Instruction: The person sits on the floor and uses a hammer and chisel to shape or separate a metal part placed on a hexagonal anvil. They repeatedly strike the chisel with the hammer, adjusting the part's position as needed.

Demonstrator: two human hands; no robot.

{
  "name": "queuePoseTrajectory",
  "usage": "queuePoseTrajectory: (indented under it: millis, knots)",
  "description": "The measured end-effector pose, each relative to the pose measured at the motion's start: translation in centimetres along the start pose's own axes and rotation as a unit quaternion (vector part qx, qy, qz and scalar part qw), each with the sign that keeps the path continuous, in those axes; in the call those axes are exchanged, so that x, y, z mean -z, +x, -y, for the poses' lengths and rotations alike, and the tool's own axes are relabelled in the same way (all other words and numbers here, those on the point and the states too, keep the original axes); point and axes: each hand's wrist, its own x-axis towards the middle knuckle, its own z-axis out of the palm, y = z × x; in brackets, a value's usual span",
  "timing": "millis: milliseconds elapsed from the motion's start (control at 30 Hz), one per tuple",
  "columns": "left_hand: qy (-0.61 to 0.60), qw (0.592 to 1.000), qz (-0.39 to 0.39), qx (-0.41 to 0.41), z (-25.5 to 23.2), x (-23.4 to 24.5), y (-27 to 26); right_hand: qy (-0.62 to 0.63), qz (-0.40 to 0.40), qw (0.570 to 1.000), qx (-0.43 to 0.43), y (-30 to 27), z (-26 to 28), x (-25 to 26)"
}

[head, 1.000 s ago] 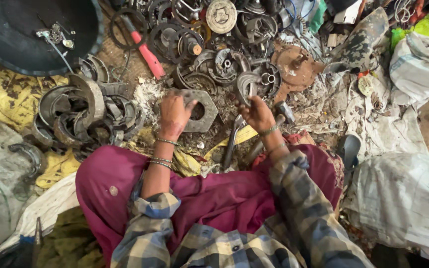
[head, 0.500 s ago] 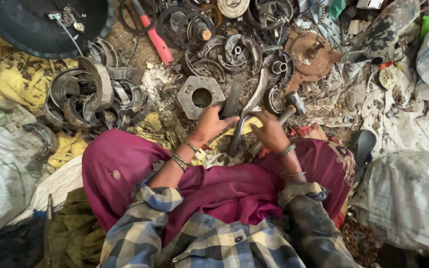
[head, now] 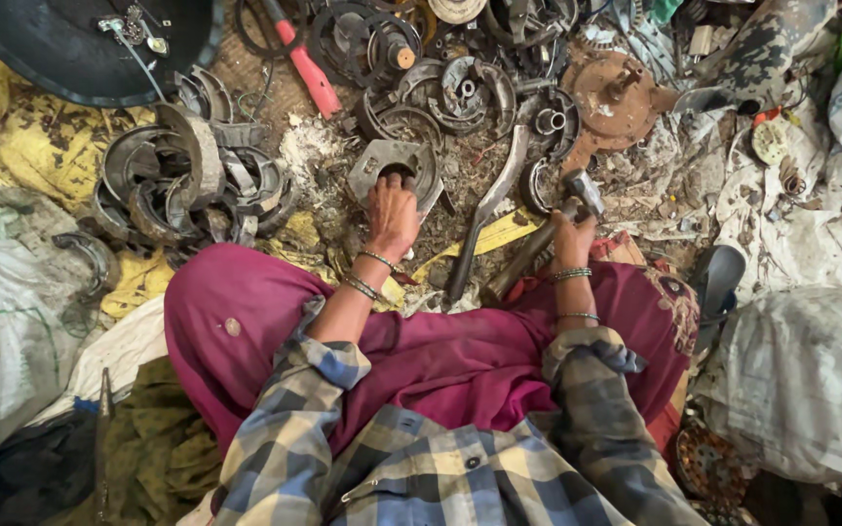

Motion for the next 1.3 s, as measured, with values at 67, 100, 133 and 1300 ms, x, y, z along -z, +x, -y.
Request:
queuePoseTrajectory:
  millis: [67, 100, 133, 1300]
  knots:
    - [-0.019, 1.000, 0.011, 0.007, 0.5, -0.4, 0.1, 0.057, -0.002, 0.998, -0.039, -0.1, -0.6, 0.1]
    - [-0.017, 1.000, 0.014, -0.003, 0.7, -0.6, 0.0, 0.085, -0.004, 0.995, -0.059, -0.2, -0.7, 0.4]
    - [-0.015, 1.000, 0.016, -0.014, 1.0, -0.7, -0.2, 0.086, 0.011, 0.986, -0.144, -0.3, -0.9, 0.6]
    - [0.005, 0.999, 0.049, 0.006, 0.3, 0.6, 0.2, 0.514, 0.190, 0.747, -0.376, 2.9, 0.3, 1.7]
